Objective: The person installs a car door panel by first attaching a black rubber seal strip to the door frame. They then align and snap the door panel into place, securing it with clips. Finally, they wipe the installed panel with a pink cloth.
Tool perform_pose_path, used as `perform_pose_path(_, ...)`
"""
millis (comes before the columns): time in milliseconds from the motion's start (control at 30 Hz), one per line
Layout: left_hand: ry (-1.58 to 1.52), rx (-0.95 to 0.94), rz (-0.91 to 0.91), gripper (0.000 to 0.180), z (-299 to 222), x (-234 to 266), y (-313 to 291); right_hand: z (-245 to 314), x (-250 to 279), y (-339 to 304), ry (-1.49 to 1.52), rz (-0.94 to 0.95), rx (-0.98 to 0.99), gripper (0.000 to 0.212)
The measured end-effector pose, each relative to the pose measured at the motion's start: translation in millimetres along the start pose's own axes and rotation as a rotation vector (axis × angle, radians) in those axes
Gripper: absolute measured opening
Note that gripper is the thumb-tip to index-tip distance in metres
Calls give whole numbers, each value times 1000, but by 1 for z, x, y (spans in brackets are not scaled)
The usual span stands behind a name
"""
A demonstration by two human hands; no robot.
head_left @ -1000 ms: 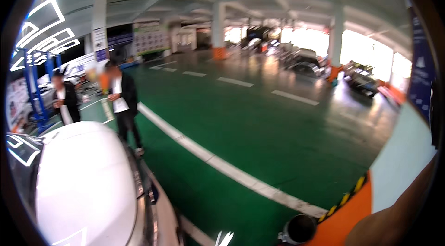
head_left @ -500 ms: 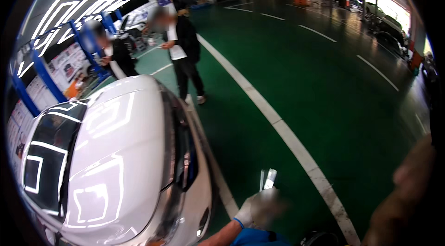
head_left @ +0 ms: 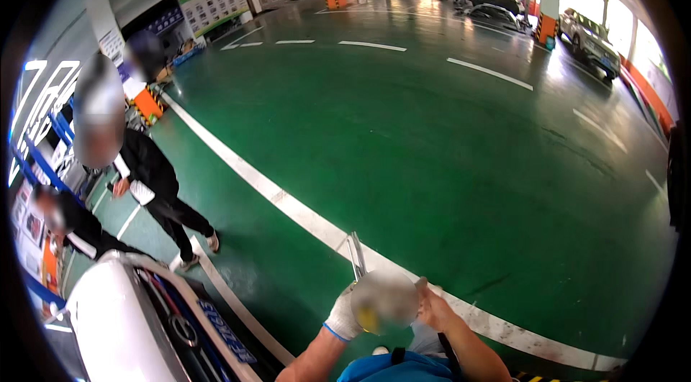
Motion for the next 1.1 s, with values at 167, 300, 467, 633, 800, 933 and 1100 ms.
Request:
perform_pose_path(167,237,57,-200,36,63,59,118,80,-29,51,277,271,-82,64)
perform_pose_path(300,-639,193,-541,36,113,107,213,200,-4,102,388,504,-13,57)
perform_pose_path(467,-333,173,-694,35,102,168,284,363,-47,152,175,478,-40,67)
perform_pose_path(633,-407,159,-918,29,152,224,364,464,-61,252,-125,276,57,45)
perform_pose_path(800,-656,277,-993,16,161,296,480,552,-54,355,163,227,143,27)
perform_pose_path(933,-639,362,-986,12,159,365,591,646,-77,404,418,298,212,25)
perform_pose_path(1100,-577,371,-823,14,144,425,730,766,-77,449,470,326,359,26)
Point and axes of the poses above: each hand's wrist, its own y-axis towards the middle knuckle, its own x-axis out of the back of the hand, z = x × y, the point moved 8 cm from there along y, towards the middle knuckle, and after that the axes turned 10 degrees about -x, right-handed, at the moved point
